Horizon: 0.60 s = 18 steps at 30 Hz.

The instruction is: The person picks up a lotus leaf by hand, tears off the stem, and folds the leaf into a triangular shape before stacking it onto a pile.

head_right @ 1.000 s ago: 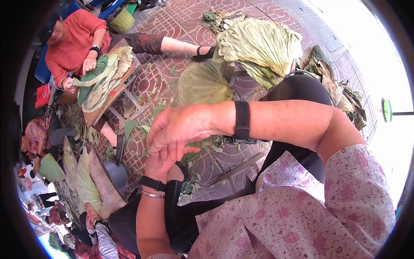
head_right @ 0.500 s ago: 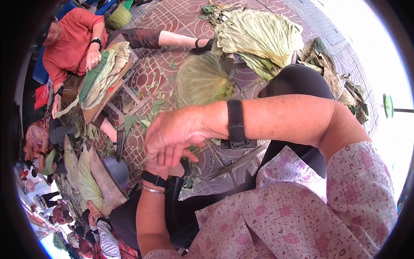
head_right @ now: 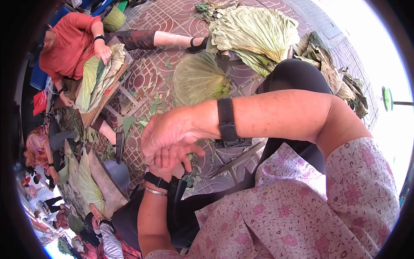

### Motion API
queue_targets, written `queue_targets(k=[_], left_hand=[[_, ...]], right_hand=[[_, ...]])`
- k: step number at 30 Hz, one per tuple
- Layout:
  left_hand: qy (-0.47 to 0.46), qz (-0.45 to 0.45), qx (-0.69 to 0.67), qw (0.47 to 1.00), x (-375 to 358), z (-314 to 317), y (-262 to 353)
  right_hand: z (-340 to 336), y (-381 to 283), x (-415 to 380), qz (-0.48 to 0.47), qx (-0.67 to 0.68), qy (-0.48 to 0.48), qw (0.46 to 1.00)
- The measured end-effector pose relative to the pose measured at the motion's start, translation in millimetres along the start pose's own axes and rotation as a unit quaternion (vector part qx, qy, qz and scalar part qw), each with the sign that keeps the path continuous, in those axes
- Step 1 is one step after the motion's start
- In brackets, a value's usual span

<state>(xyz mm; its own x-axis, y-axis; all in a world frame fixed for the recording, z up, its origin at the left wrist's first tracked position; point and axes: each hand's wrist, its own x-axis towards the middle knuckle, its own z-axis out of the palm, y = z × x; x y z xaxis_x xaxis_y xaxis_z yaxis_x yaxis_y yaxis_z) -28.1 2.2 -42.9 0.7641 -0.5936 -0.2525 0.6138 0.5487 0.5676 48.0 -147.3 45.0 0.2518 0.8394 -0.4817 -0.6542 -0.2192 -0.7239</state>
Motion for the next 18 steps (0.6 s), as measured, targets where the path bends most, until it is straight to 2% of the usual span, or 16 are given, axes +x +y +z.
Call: queue_targets(k=[6,9,11,15,18], left_hand=[[-0.041,0.024,-0.012,0.999,0.6,-1.7,4.1],[-0.129,0.075,-0.043,0.988,5.8,-4.2,5.5],[-0.11,0.082,-0.045,0.99,4.2,-2.8,6.1],[0.095,0.019,0.057,0.994,-10.7,-7.4,4.3],[0.035,0.009,-0.012,0.999,-5.7,-13.3,5.3]], right_hand=[[-2.7,1.8,-2.0,-0.006,0.0,-0.034,0.999],[-4.6,0.9,-4.7,-0.018,0.013,-0.046,0.999],[-3.8,1.1,-6.9,-0.027,0.018,-0.041,0.999],[-4.7,3.8,-5.2,-0.025,0.014,-0.038,0.999],[-5.9,6.4,-2.9,-0.031,0.022,-0.035,0.999]])
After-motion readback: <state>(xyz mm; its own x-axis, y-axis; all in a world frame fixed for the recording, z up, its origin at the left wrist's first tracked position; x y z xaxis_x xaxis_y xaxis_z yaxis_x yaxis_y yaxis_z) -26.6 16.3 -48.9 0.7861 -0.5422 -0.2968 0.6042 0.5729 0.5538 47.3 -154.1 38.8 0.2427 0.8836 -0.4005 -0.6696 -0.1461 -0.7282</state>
